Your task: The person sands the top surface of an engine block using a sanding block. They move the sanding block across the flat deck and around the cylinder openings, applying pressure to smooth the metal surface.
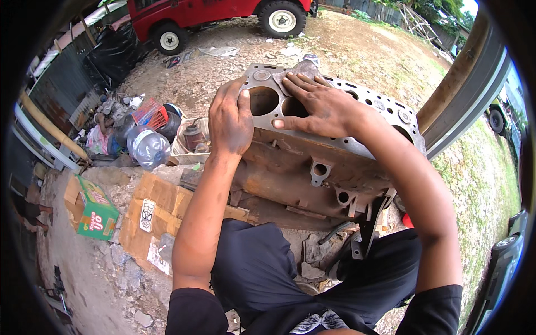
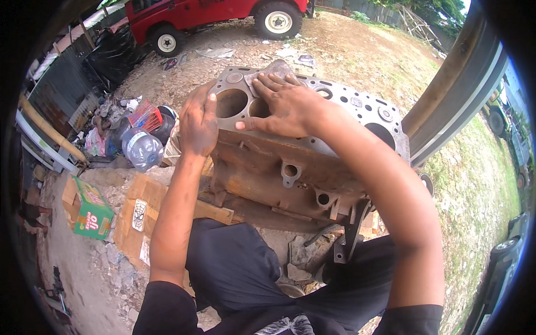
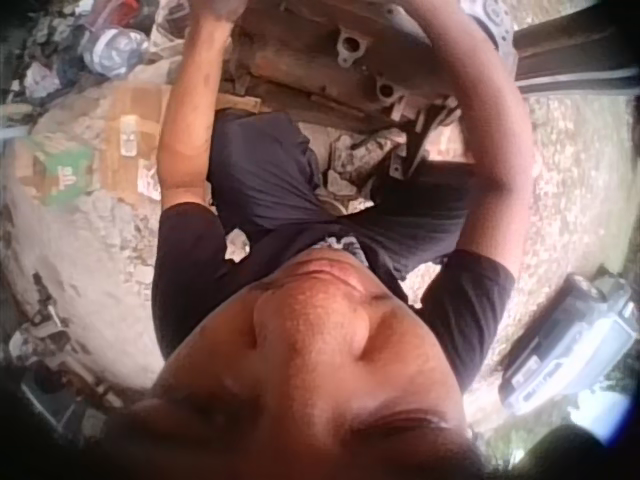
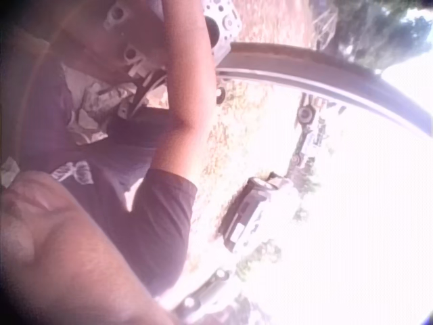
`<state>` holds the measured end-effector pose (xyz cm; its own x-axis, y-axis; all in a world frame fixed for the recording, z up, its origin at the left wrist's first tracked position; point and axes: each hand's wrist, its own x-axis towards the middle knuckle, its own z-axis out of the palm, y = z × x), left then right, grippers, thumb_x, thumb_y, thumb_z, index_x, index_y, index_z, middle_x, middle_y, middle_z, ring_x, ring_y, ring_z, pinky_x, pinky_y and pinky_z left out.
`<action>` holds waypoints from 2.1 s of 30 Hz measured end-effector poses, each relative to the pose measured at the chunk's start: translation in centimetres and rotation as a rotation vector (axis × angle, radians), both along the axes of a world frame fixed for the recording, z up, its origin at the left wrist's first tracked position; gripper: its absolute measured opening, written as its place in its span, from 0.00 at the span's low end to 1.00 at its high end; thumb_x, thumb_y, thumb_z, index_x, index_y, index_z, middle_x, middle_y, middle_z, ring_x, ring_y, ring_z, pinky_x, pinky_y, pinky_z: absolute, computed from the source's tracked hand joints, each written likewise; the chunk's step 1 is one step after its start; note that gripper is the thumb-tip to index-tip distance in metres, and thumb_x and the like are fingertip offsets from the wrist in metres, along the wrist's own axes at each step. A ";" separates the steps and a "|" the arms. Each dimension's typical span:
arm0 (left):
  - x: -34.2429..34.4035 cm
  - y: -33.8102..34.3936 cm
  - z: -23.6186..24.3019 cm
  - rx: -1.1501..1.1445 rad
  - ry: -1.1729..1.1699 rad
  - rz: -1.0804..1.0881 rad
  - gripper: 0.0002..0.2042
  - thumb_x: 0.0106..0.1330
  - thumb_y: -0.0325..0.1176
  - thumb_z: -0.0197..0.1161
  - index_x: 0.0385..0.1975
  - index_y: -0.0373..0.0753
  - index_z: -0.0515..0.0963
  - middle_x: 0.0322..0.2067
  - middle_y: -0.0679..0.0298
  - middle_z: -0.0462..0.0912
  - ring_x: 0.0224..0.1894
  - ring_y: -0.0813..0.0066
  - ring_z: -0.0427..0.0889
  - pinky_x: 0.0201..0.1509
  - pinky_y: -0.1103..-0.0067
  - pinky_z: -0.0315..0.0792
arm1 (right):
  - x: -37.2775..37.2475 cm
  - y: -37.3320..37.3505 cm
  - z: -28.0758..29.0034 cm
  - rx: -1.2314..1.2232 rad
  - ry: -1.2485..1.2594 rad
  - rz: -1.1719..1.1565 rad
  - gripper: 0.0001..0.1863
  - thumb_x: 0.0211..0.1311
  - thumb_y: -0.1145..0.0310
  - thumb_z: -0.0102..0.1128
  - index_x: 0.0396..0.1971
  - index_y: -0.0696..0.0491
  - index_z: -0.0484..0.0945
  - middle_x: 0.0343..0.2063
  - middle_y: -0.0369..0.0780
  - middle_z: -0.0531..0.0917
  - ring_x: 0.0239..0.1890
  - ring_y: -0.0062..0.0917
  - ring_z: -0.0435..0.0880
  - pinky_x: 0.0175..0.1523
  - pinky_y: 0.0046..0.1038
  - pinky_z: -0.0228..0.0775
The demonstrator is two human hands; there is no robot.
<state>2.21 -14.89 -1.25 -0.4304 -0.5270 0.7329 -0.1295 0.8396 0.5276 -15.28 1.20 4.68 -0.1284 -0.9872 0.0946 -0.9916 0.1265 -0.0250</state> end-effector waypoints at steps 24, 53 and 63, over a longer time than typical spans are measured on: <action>2.9 -2.8 -1.8 0.283 0.102 0.021 0.20 0.83 0.34 0.50 0.65 0.32 0.80 0.63 0.44 0.85 0.67 0.50 0.83 0.74 0.64 0.71 | 7.3 -0.5 0.0 0.095 -0.021 0.030 0.74 0.59 0.07 0.26 0.85 0.62 0.43 0.85 0.54 0.47 0.88 0.42 0.43 0.90 0.41 0.37; 0.0 -4.8 -5.2 0.768 0.265 -0.220 0.20 0.87 0.36 0.50 0.68 0.31 0.78 0.60 0.52 0.86 0.62 0.69 0.83 0.69 0.74 0.72 | 2.6 -9.4 -0.4 0.018 -0.027 -0.033 0.69 0.65 0.11 0.35 0.84 0.61 0.52 0.84 0.53 0.54 0.87 0.43 0.51 0.89 0.39 0.46; 1.4 -4.8 -5.9 0.868 0.281 -0.214 0.20 0.88 0.37 0.49 0.66 0.32 0.79 0.59 0.51 0.87 0.62 0.65 0.84 0.69 0.72 0.73 | 2.6 -9.3 -0.3 -0.020 -0.009 -0.014 0.68 0.66 0.12 0.37 0.83 0.63 0.53 0.83 0.54 0.57 0.85 0.47 0.56 0.87 0.40 0.52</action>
